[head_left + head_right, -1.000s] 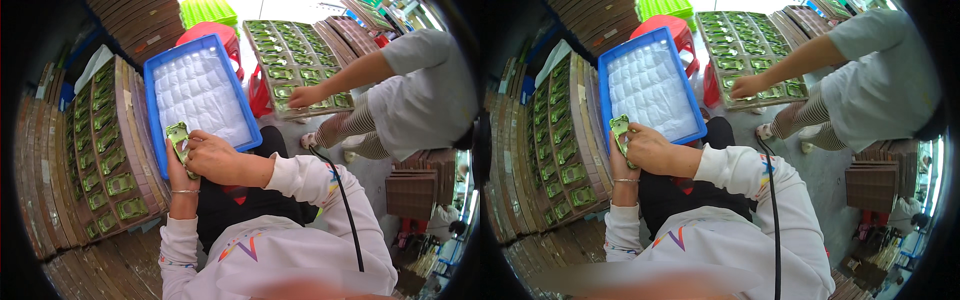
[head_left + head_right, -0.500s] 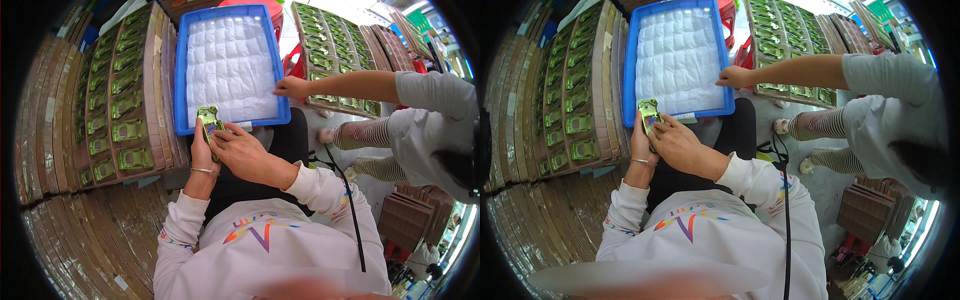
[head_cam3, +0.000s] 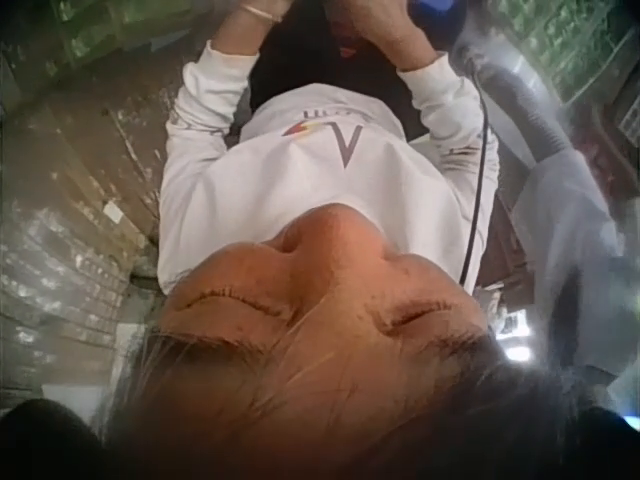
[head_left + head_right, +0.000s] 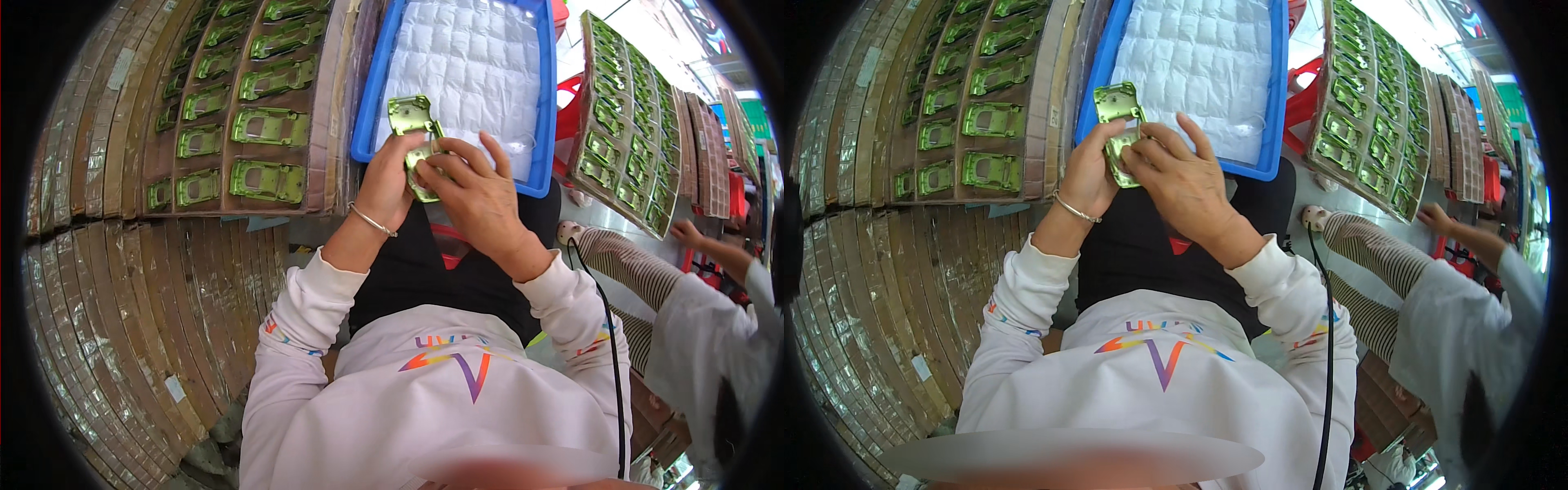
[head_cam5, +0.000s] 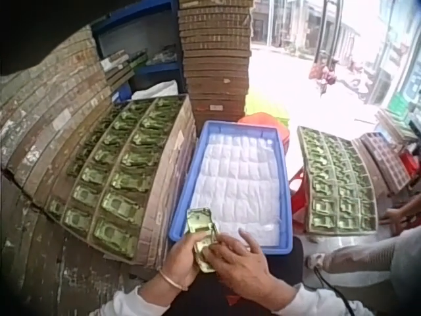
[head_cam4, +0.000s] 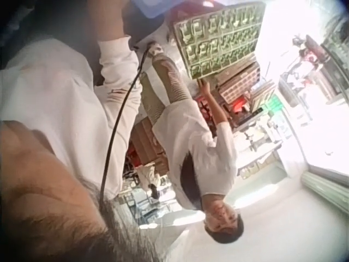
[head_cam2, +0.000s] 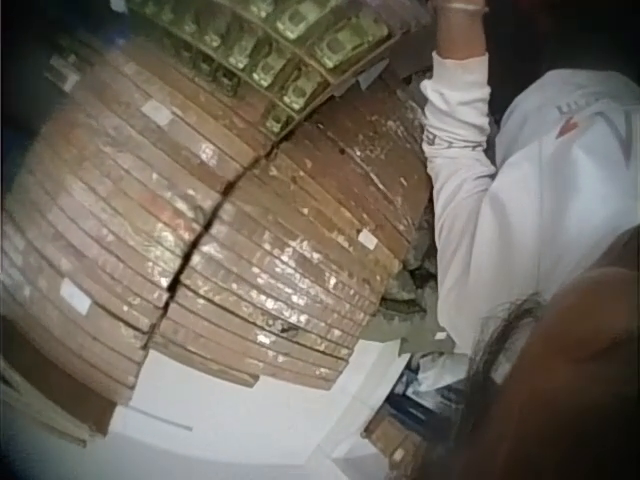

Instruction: The person assembles plastic toy car bodies by hand, inserting internal components into each body.

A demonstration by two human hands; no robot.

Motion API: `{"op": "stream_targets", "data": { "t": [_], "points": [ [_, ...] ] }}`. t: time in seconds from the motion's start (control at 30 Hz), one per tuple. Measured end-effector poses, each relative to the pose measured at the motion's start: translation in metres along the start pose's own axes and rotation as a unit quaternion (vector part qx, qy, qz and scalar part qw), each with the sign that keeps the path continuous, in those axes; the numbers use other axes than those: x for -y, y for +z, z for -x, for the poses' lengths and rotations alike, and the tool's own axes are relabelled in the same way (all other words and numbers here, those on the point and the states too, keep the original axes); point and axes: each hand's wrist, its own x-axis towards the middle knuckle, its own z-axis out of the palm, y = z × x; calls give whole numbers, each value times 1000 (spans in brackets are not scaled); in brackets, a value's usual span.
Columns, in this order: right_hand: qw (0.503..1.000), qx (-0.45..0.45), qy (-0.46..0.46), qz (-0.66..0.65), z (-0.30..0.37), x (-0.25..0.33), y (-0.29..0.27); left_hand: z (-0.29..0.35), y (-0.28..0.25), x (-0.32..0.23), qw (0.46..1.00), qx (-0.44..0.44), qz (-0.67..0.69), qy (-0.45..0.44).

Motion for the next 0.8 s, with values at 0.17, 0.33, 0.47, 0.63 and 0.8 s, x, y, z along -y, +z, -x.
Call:
{"op": "stream_targets", "data": {
  "t": [0.17,0.33,0.47,0.63,0.8],
  "points": [
    [999,-28,-37,-9,0,-10,-1,10,9,-11,998,-3,-70,-6],
    [995,-74,-64,3,-4,-21,-4,9,20,-21,993,24,-115,-6],
    [995,-50,-81,6,-3,-29,-2,4,17,-14,980,17,-196,0],
    [994,-30,-104,6,-6,-37,-1,-6,13,-11,975,11,-221,10],
    [994,33,-99,-34,-16,-39,-24,-18,11,-15,899,-17,-410,155]
  ]
}}
